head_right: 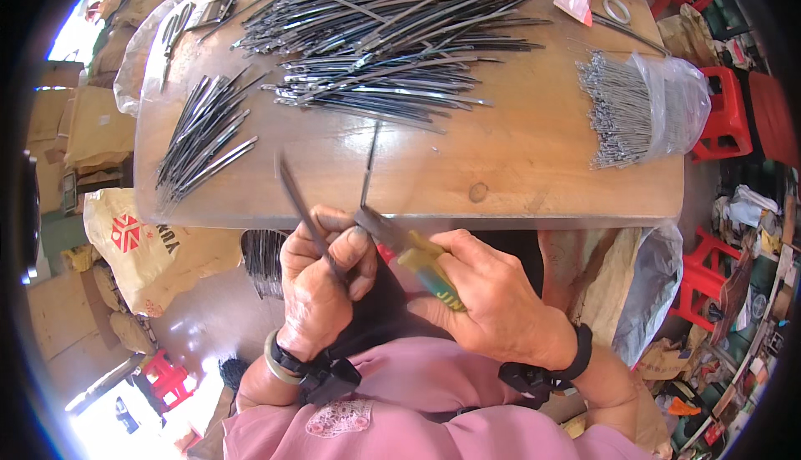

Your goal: The person uses pliers to bend the ends of thin metal rods. They pick up individual rods from a pile on a wooden table, use the pliers to shape the tip of each rod into a small hook, and then place the finished rod aside.

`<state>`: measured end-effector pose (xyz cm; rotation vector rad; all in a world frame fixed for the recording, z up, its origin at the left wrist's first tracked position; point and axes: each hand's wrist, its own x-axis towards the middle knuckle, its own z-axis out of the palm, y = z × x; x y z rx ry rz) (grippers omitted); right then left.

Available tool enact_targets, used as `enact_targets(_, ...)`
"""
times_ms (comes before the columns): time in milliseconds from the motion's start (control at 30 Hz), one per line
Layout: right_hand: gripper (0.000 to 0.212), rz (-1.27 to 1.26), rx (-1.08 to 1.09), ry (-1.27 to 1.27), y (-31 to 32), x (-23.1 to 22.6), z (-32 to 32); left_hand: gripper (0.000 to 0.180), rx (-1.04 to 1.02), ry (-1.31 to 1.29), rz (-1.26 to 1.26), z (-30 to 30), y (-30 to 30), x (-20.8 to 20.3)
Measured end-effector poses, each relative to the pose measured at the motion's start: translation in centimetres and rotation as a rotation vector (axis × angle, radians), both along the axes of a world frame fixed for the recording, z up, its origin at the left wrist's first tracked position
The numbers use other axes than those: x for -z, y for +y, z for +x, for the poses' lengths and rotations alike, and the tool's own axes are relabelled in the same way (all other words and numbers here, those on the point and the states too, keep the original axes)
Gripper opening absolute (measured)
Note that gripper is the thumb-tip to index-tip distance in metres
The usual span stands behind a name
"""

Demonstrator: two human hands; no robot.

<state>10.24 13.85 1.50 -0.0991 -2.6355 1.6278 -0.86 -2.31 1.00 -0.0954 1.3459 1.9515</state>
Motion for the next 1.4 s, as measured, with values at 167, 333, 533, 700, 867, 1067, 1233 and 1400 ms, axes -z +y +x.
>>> enact_targets(167,0.033,-0.109,0.148,0.072,-2.9,0.9,-1.0,0.009,-0.249,-0.251,0.243,-0.3,0.7,0.0)
enact_targets(333,0.022,-0.134,0.166,-0.034,-4.5,1.0,-0.9,0.011,-0.291,-0.275,0.379,-0.2,1.1,-0.2)
enact_targets(533,0.04,-0.064,0.097,0.091,-3.2,1.2,0.5,0.012,-0.179,-0.06,0.155,-1.2,-0.5,0.5)
enact_targets(700,0.022,0.075,0.475,-0.092,6.2,-3.8,3.7,0.022,-0.398,0.049,-0.246,-6.1,-4.7,-1.8)
enact_targets(867,0.017,0.523,0.499,0.094,14.5,-2.5,4.8,0.022,-0.197,0.567,-0.556,-8.9,-8.6,-0.5)
enact_targets(1067,0.016,0.985,0.2,0.159,16.5,-0.2,3.6,0.037,0.121,1.598,-1.412,-13.5,-9.6,0.4)
enact_targets(1233,0.019,1.022,0.204,0.217,16.8,-1.3,2.9,0.03,0.294,1.33,-0.9,-8.6,-2.5,-2.8)
enact_targets(1400,0.025,1.131,0.191,0.251,16.5,-3.2,2.9,0.019,0.184,0.855,-0.543,-8.5,1.3,-2.6)
